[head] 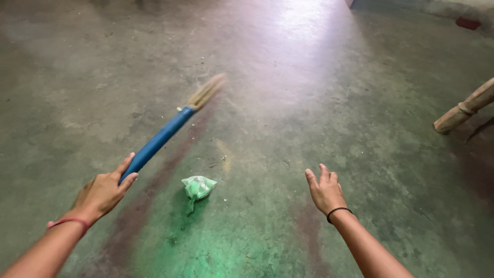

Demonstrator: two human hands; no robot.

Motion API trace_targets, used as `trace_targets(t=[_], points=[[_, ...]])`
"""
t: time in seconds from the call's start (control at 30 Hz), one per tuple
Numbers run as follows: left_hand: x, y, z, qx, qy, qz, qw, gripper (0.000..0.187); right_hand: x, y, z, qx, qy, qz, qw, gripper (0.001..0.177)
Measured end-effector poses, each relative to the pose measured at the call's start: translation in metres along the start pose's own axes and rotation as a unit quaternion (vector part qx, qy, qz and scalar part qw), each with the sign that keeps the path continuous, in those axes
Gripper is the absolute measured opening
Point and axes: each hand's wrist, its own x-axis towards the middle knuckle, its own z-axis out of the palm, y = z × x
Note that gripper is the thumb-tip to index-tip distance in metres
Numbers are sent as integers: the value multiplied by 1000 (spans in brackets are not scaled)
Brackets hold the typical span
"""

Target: The person sweeps debris across a concrete floor using a long-handled broom, moving under and around a wooden bed frame.

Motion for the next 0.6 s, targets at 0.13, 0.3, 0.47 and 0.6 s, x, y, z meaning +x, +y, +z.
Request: trace_targets(t=[0.13,0.3,0.47,0.6], points=[[-50,-24,-20,24,-38,117,992,71,-1,-7,3,1,15,-9,1000,83],[-84,-95,-2,226,-171,207,936,72,14,-3,6,25,70,-3,997,84],[-78,-144,31,216,-160,87,959,70,16,4,17,19,74,-3,997,86],[-46,-119,31,163,-76,-15,984,69,8,-14,19,7,59,-14,998,88]])
